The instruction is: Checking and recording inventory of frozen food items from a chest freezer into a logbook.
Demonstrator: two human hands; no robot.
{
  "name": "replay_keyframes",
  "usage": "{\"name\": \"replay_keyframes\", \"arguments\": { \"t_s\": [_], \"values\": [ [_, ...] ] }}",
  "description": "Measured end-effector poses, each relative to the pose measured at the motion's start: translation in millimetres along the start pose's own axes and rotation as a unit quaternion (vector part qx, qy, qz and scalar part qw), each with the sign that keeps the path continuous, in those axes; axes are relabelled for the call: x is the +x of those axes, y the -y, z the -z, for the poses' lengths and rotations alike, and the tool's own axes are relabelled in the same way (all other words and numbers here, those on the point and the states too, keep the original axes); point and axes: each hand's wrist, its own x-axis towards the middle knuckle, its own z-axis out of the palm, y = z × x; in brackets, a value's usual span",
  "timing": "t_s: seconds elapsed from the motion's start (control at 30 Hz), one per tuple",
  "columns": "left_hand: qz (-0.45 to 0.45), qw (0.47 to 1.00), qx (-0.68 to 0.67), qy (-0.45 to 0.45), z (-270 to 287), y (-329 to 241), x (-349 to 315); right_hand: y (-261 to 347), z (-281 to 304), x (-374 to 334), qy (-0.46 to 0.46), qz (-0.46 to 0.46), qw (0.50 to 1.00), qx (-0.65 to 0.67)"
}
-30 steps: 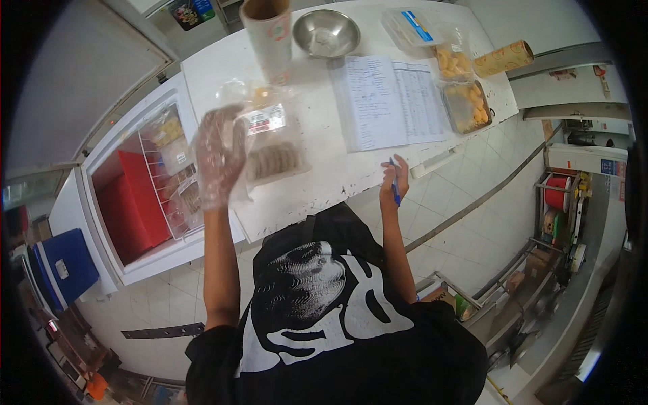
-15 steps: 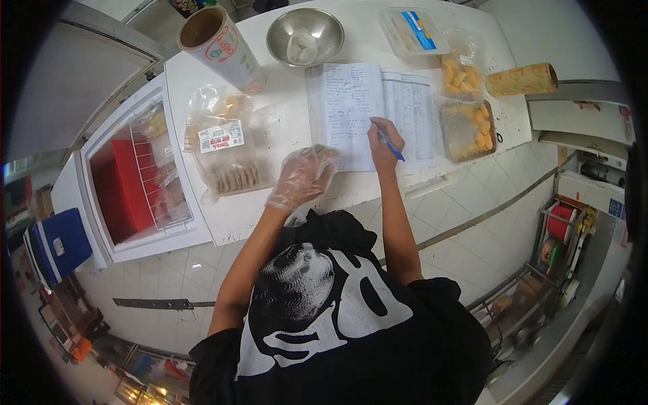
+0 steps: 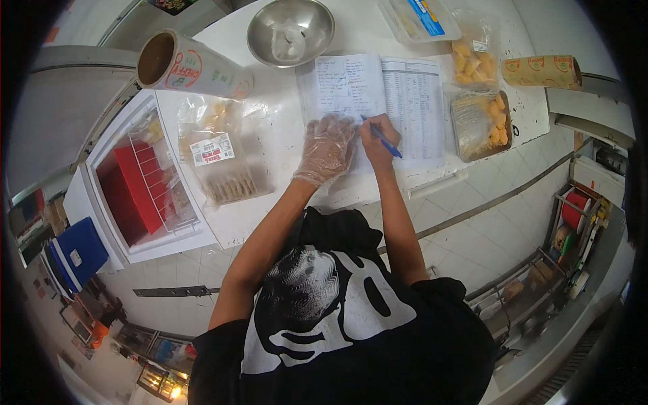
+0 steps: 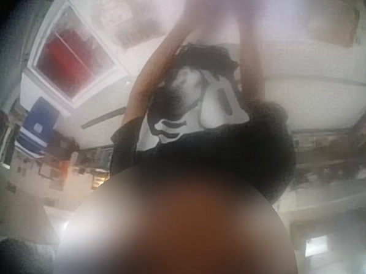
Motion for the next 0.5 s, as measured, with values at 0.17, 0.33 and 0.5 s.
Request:
{"name": "replay_keyframes", "arguments": {
  "t_s": [0.17,0.33,0.5],
  "values": [
    [0.043,0.999,-0.017,0.029,-8,0,5,9,-2,8,0.000,0.046,0.998,-0.034],
    [0.034,0.997,0.006,0.066,-9,0,6,4,-6,9,-0.007,0.088,0.994,-0.062],
    [0.041,0.996,0.016,0.083,-14,0,5,1,-7,10,0.003,0.084,0.994,-0.074]
  ]
}}
